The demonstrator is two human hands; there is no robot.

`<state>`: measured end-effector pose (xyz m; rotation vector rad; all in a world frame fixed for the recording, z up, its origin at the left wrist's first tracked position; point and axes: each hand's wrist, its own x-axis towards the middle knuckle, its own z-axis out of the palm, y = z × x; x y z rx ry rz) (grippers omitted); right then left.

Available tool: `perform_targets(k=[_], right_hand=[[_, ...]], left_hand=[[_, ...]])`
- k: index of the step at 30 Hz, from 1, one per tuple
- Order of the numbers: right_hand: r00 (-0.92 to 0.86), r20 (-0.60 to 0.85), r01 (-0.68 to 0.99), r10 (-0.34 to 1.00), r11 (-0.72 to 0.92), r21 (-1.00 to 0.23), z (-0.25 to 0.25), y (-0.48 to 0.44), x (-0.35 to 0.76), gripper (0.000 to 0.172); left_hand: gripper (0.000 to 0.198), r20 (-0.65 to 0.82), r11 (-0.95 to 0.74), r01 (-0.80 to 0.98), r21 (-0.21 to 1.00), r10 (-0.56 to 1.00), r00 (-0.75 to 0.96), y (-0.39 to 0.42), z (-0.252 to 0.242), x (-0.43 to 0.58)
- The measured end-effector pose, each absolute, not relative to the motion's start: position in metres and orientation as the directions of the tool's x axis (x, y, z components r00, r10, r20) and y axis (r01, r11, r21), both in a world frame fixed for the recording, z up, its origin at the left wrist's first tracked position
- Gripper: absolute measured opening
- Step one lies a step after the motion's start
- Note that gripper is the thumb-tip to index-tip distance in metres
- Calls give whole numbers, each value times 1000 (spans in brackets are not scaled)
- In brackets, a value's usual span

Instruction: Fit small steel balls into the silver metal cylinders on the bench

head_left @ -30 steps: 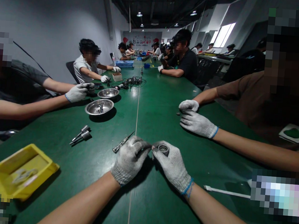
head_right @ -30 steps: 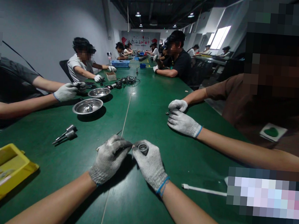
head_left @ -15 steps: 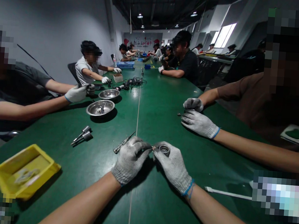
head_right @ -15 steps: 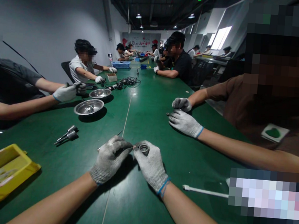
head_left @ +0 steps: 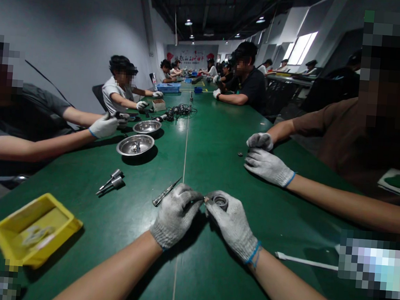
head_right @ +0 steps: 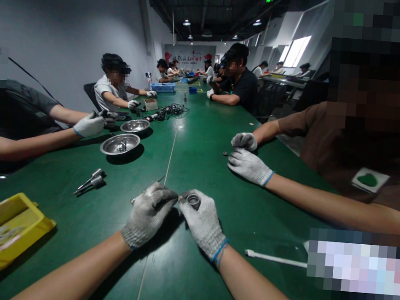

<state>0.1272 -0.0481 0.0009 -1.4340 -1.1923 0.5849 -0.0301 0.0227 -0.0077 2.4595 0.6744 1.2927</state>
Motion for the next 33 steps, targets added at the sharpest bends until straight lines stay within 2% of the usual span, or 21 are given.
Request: perform_targets(k=[16,25,28,30,31,33], right_hand=[[364,264,333,893,139,-932,0,-48,128,22],[414,400,427,818,214,-879,-3,-51,116,23],[405,422,461,812,217,-861,-8,-50,116,16],[394,461,502,795,234,-833,-11,-49,117,4],[388,483,524,785,243,-816,-12,-48,118,4],[376,522,564,766,258,-785,-15,-47,119,14]], left_hand=[[13,644,-793,267,548,603,471,24,-5,-29],[13,578,-657,288,697,752,316,25,13,-30],[12,566,-656,227,720,744,355,20,24,-28],[11,566,-666,182,724,724,395,15,31,-27],[10,564,-670,168,723,713,416,13,34,-27],[9,543,-676,175,715,696,470,9,41,-25]])
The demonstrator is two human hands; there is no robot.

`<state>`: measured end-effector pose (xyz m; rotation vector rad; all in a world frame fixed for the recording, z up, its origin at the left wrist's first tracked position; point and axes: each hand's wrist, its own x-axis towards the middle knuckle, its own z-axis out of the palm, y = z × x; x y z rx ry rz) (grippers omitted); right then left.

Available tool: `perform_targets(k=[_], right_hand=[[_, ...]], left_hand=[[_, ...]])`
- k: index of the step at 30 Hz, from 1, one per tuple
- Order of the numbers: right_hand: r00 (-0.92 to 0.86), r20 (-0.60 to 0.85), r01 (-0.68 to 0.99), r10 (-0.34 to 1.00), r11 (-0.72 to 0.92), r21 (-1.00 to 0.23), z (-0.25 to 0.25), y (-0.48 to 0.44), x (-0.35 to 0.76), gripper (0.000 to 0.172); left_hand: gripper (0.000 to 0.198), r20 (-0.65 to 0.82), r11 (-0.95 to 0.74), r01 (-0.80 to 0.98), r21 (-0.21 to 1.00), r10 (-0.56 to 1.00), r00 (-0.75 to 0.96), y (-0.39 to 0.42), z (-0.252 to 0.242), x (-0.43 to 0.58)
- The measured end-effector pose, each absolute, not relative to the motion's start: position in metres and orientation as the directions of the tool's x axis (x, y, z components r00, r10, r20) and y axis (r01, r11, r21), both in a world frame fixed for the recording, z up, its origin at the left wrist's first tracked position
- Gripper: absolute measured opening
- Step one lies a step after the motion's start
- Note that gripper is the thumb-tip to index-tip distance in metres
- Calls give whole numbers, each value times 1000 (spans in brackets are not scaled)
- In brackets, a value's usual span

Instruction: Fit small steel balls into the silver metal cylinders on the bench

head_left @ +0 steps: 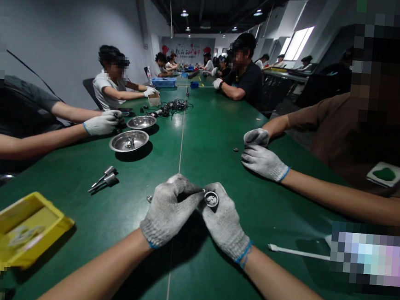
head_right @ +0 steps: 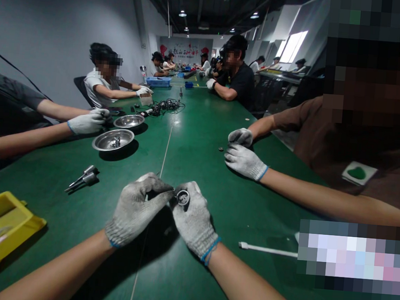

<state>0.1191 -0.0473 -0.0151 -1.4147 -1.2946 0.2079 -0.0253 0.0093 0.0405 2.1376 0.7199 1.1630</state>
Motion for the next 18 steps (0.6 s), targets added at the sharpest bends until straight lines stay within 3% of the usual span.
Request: perform_targets(k=[5,18], right_hand=[[319,552,577,770,304,-758,-18,-47,119,20],[194,555,553,809,378,-743,-17,-50,117,16]], left_hand=[[12,446,-722,250,645,622,643,6,50,-23],[10,331,-758,249,603,522,786,13,65,-29]])
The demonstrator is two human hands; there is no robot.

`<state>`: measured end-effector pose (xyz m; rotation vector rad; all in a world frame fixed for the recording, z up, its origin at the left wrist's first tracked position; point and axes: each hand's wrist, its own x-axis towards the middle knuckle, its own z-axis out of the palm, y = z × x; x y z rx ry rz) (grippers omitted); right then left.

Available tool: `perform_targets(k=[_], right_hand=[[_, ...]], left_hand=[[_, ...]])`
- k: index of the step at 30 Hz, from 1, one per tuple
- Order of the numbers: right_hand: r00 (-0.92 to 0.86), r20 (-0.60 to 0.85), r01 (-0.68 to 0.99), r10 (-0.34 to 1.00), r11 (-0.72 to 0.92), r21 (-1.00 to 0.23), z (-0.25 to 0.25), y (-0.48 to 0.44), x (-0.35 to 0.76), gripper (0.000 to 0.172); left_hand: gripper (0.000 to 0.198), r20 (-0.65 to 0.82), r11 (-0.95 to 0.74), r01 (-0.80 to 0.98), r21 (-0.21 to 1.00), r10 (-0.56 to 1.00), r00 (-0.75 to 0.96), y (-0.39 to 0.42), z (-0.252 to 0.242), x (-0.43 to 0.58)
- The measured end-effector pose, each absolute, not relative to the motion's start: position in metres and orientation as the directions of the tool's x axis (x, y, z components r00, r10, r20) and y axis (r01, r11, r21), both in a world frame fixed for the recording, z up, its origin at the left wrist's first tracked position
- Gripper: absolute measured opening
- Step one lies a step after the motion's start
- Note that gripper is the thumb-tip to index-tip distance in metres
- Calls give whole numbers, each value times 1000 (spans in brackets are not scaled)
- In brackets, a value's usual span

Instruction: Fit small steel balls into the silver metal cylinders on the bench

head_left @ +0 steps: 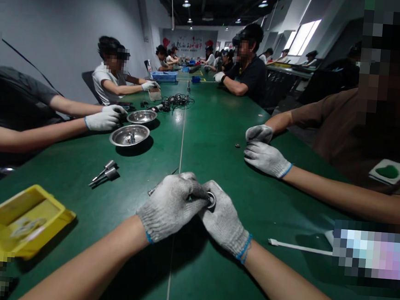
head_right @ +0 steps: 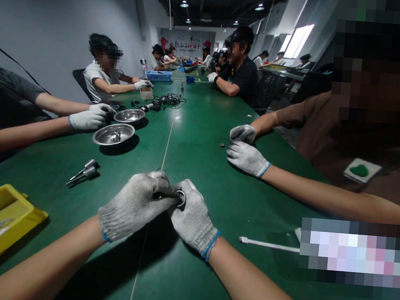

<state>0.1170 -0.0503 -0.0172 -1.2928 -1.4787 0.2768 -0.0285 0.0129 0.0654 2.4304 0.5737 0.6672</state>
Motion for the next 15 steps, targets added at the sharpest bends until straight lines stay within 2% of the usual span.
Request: perform_targets(k=[9,15], right_hand=[[161,551,521,819,404,-752,-14,-51,117,13],[128,551,537,825,409,-738,-12,-51,118,13]], left_hand=[[11,327,-767,225,601,492,807,13,67,-29],[12,275,-758,255,600,495,824,14,67,-28]])
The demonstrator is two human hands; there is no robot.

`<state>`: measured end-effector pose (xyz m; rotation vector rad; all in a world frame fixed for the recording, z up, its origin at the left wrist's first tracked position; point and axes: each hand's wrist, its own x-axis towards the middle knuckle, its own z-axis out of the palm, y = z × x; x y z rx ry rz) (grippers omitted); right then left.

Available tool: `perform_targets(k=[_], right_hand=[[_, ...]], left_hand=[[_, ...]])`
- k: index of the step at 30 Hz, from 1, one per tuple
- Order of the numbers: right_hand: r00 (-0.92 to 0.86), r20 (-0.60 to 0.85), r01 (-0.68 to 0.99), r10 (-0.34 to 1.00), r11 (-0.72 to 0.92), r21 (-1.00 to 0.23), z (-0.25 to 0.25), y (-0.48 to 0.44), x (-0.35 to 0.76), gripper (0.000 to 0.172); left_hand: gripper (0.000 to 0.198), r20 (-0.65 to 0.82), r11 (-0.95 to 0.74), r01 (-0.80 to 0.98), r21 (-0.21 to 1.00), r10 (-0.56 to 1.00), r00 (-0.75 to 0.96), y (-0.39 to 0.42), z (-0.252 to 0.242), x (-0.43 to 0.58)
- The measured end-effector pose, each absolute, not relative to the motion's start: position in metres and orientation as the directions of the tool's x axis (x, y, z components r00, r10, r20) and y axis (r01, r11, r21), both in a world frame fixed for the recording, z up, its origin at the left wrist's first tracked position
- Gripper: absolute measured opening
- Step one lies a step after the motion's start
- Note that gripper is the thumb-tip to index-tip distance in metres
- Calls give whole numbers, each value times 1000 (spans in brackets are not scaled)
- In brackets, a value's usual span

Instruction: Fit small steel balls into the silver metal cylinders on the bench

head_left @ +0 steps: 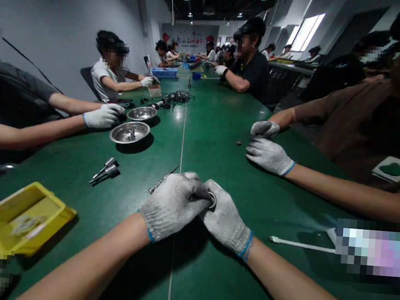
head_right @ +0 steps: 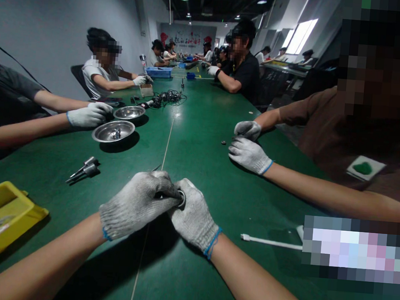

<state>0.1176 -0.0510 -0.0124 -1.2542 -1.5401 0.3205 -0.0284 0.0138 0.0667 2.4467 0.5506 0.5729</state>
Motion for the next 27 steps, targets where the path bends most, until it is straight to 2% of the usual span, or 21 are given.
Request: perform_targets(k=[7,14,27], right_hand=[[98,568,558,817,427,-711,-13,-51,117,15],[79,573,573,815,433,-695,-13,-52,117,14],[52,571,582,819,440,-684,-10,-53,117,15]], left_hand=[[13,187,-753,334,567,513,838,10,72,-25],[13,191,-796,334,504,480,856,9,72,-26],[16,156,-767,326,553,480,863,11,77,-28]])
